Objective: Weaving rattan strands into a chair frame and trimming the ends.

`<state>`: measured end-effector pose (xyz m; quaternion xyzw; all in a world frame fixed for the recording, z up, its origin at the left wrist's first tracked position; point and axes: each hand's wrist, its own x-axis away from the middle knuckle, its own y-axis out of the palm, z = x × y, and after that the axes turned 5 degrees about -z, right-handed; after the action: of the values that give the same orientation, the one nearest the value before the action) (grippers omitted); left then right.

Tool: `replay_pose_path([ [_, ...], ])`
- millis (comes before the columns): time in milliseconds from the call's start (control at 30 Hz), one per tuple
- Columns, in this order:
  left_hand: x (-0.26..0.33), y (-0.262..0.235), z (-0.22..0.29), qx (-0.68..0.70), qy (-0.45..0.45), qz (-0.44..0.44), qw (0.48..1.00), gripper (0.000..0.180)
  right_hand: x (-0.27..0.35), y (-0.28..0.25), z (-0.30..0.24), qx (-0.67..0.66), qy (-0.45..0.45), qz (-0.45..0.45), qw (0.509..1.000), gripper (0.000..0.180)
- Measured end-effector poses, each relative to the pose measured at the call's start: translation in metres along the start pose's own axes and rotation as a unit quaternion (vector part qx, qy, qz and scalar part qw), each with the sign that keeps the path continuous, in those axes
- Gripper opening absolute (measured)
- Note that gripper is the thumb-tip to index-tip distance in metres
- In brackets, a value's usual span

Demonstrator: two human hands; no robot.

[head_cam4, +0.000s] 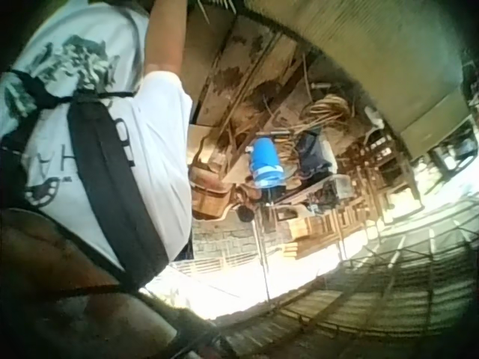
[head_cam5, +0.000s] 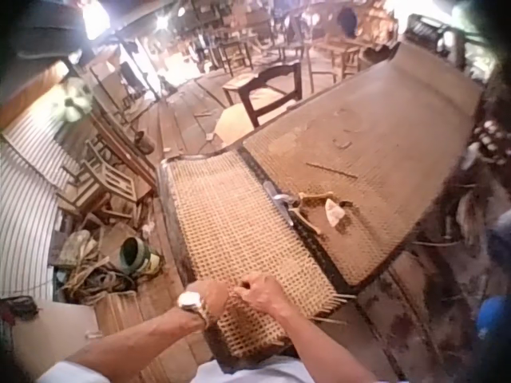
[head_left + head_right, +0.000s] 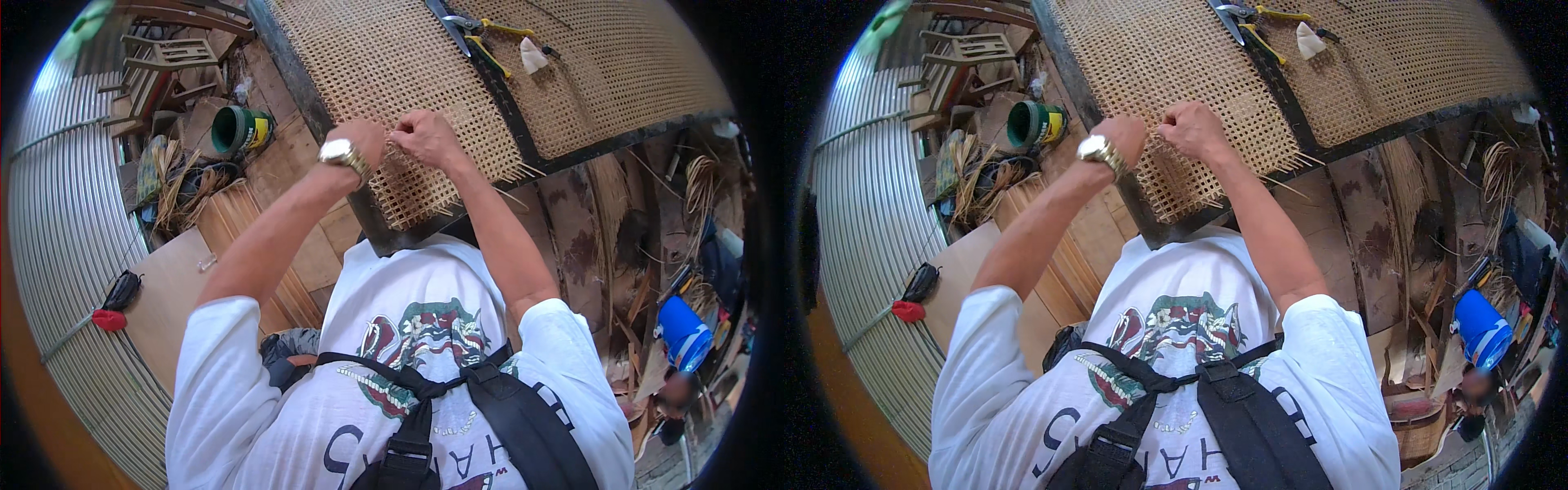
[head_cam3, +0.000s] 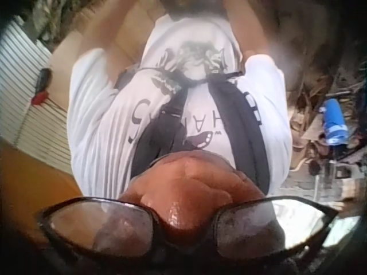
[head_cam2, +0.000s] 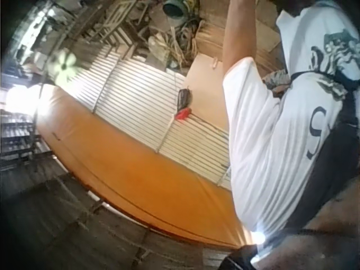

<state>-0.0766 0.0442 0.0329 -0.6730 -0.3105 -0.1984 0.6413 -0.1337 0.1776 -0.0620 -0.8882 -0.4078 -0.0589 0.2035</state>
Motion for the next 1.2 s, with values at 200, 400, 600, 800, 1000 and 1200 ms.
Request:
replay_pose_path([
  [200, -0.002, 0.009, -0.021, 0.145, -0.043, 0.0, 0.989, 0.032, 0.005, 0.014, -0.003, 0.092, -0.031, 0.035, 0.995, 0.02],
  [400, 0.0, -0.013, -0.061, 0.047, -0.047, 0.034, 0.997, 0.037, 0.025, 0.029, -0.008, 0.121, -0.108, 0.149, 0.975, 0.012],
  [600, 0.043, -0.056, -0.196, -0.008, -0.187, 0.104, 0.977, 0.042, 0.033, 0.025, -0.01, 0.135, -0.202, 0.16, 0.957, 0.031],
  [800, 0.031, -0.005, -0.158, 0.114, -0.099, 0.059, 0.987, 0.031, 0.007, 0.035, -0.026, 0.106, -0.29, 0.113, 0.944, 0.023],
  [1000, 0.015, 0.007, -0.075, 0.187, 0.008, 0.052, 0.981, 0.03, -0.004, 0.021, -0.021, -0.41, -0.048, 0.013, 0.911, 0.019],
  [1200, 0.003, -0.021, -0.04, 0.015, -0.012, -0.049, 0.999, 0.025, -0.004, 0.018, -0.01, -0.001, -0.021, 0.082, 0.996, 0.023],
])
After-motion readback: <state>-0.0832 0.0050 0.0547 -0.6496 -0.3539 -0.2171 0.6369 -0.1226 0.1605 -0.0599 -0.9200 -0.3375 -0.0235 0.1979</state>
